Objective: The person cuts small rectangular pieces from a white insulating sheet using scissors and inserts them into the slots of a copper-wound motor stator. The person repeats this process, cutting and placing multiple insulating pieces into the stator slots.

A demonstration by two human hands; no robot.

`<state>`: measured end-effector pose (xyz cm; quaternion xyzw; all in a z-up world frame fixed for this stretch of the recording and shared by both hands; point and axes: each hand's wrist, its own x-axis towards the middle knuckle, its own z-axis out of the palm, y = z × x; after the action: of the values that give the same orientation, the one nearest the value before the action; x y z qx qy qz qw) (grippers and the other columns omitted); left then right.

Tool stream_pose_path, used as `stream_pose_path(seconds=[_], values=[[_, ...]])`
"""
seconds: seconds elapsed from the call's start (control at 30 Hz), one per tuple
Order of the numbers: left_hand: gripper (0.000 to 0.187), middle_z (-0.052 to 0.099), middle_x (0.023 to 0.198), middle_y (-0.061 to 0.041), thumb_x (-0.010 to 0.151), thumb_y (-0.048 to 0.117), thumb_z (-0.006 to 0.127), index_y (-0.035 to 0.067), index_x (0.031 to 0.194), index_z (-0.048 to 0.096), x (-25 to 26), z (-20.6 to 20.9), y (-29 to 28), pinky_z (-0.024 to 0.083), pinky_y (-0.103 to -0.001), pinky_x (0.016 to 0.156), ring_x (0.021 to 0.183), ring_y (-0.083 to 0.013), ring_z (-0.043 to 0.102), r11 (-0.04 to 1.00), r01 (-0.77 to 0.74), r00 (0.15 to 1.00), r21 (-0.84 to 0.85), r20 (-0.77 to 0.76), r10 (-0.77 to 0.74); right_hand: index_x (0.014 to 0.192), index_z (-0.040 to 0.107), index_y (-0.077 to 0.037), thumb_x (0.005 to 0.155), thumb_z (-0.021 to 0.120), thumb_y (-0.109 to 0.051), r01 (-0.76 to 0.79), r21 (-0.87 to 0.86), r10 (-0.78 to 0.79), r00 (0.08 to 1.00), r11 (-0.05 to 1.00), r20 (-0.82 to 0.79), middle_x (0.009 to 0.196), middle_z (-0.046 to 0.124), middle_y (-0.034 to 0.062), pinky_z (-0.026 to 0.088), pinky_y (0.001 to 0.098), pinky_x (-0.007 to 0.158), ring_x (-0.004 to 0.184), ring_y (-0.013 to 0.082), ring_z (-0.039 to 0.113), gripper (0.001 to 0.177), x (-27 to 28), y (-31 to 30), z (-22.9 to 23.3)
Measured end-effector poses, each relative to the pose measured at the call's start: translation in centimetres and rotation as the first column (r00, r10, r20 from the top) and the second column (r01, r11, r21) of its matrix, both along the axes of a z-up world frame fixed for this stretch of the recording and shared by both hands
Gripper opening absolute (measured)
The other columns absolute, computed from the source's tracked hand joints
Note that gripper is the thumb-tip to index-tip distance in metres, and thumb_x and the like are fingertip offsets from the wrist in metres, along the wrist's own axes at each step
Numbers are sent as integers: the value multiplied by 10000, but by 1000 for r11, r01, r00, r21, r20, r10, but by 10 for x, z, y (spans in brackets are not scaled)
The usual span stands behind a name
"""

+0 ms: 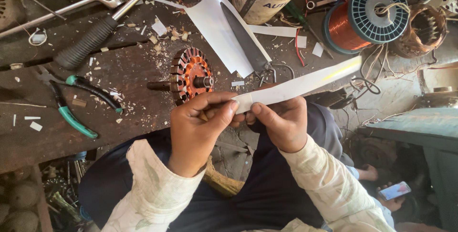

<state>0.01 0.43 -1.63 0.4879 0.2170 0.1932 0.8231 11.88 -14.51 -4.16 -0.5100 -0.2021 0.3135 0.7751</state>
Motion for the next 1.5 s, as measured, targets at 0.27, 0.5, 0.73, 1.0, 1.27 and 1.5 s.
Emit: stream_pose_path(seconds=[0.27, 0.5, 0.73, 1.0, 1.27, 1.5], values=[[184, 779, 979, -150, 964, 6, 691, -77, 1125, 725, 4, 4, 0, 651, -286, 771, 845, -175, 775, 1000, 6, 1000, 17, -5, -6, 1114, 644, 79, 972, 707, 27, 121, -124, -97, 978, 985, 183, 949, 734, 142, 568, 270, 702, 780, 150, 689, 164, -5, 2, 3], [188, 783, 977, -126, 947, 12, 713, -70, 1115, 730, 7, -3, -3, 640, -265, 762, 837, -158, 768, 995, 33, 999, 93, 1, -34, 1076, 632, 60, 969, 701, 35, 171, -58, -159, 973, 984, 165, 971, 712, 122, 568, 267, 716, 796, 136, 680, 130, -9, 2, 1], [173, 788, 936, -119, 955, 10, 712, -58, 1110, 746, 6, -3, -3, 637, -256, 743, 818, -156, 768, 987, 65, 997, 144, 34, -70, 1103, 612, 53, 972, 697, 63, 108, 54, -112, 990, 993, 90, 1017, 686, 121, 572, 272, 744, 835, 145, 686, 157, -5, 0, -8], [191, 780, 1011, -123, 976, -7, 683, -50, 1157, 728, 6, 5, -4, 655, -256, 779, 871, -156, 783, 963, 39, 997, 268, 47, -53, 1093, 606, 52, 958, 696, 57, 123, 16, -124, 989, 992, 86, 1011, 690, 131, 592, 281, 757, 843, 157, 708, 162, -4, 1, -4], [212, 783, 1021, -133, 964, -18, 687, -55, 1170, 723, 6, -1, -4, 661, -263, 764, 860, -158, 784, 976, 48, 997, 213, 42, -58, 1070, 609, 45, 986, 696, 49, 117, 40, -121, 984, 992, 131, 994, 691, 126, 587, 282, 772, 845, 152, 692, 122, -3, 0, -5], [197, 786, 945, -120, 960, 9, 707, -60, 1142, 735, 5, -11, -4, 633, -252, 728, 798, -143, 758, 993, 67, 998, 98, 15, -69, 1040, 611, 46, 977, 693, 38, 88, 19, -90, 987, 996, 135, 957, 697, 121, 570, 280, 732, 812, 147, 681, 104, -4, -2, -6]])
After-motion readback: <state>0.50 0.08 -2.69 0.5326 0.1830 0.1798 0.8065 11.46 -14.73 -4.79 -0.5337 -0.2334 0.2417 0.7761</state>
